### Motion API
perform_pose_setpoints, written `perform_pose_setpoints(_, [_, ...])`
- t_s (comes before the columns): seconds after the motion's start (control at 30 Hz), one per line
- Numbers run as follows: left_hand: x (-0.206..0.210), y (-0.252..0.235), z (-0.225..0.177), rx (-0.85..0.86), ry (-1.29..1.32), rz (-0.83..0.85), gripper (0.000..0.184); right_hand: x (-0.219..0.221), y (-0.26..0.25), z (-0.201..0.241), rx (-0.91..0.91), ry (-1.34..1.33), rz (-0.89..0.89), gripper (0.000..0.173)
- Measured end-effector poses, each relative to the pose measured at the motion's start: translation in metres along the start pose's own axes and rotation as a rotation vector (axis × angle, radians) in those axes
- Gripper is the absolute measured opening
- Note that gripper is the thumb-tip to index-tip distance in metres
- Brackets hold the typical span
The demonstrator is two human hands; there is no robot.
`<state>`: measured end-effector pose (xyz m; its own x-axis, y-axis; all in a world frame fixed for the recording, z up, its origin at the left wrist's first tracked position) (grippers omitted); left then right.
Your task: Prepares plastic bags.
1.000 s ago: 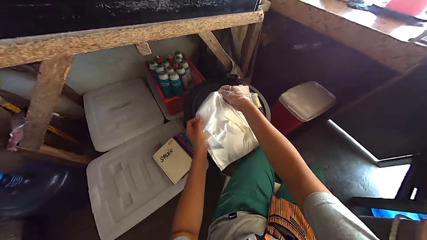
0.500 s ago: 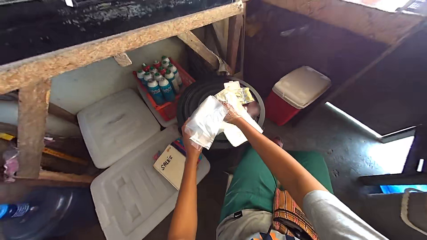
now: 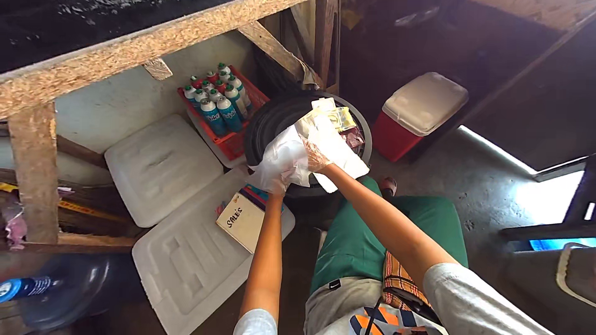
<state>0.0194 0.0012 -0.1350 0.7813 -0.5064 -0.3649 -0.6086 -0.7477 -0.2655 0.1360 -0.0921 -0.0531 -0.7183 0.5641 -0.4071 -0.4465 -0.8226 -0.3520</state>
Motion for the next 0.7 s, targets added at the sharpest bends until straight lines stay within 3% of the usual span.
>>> perform_pose_setpoints(0.07, [0.013,-0.001,0.021,0.044,-0.105,0.071,0.041,0.000,0.009,-0.001,0.048,0.036,-0.017,0.055])
perform_pose_setpoints(0.13, [0.012,0.000,0.020,-0.146,-0.322,0.299,0.042,0.002,0.014,-0.012,0.076,0.069,-0.026,0.056])
perform_pose_setpoints(0.2, [0.007,-0.011,0.017,-0.206,-0.392,0.394,0.043,0.004,0.010,-0.032,0.097,0.143,-0.027,0.063])
perform_pose_setpoints(0.33, [-0.028,-0.022,-0.017,-0.109,-0.144,0.215,0.049,0.002,0.002,-0.031,0.192,0.249,0.064,0.072])
perform_pose_setpoints(0.43, [-0.050,-0.036,-0.040,0.204,-0.021,0.232,0.071,0.001,0.003,-0.037,0.217,0.241,0.062,0.067])
perform_pose_setpoints(0.47, [-0.050,-0.043,-0.048,0.227,-0.024,0.211,0.064,0.003,0.005,-0.042,0.244,0.251,0.060,0.069])
perform_pose_setpoints(0.53, [-0.041,-0.045,-0.041,0.087,0.015,0.178,0.043,0.004,0.011,-0.040,0.296,0.258,0.042,0.071])
perform_pose_setpoints(0.6, [-0.020,-0.044,-0.013,-0.073,0.174,0.200,0.039,0.004,0.012,-0.034,0.313,0.288,0.037,0.066])
perform_pose_setpoints(0.7, [-0.004,-0.038,0.001,-0.044,0.057,0.276,0.041,0.007,0.007,-0.035,0.380,0.352,0.064,0.063])
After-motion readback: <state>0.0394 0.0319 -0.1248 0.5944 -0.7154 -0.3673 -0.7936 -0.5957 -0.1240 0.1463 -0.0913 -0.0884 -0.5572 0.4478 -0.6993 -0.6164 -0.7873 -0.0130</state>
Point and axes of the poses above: each hand's wrist, its own y-axis away from the middle knuckle, its own x-axis out of the palm, z = x × y, the point moved 2 cm from there along -y, towards the middle knuckle, and after that the axes turned 5 degrees about -y, right-handed, at the moved point
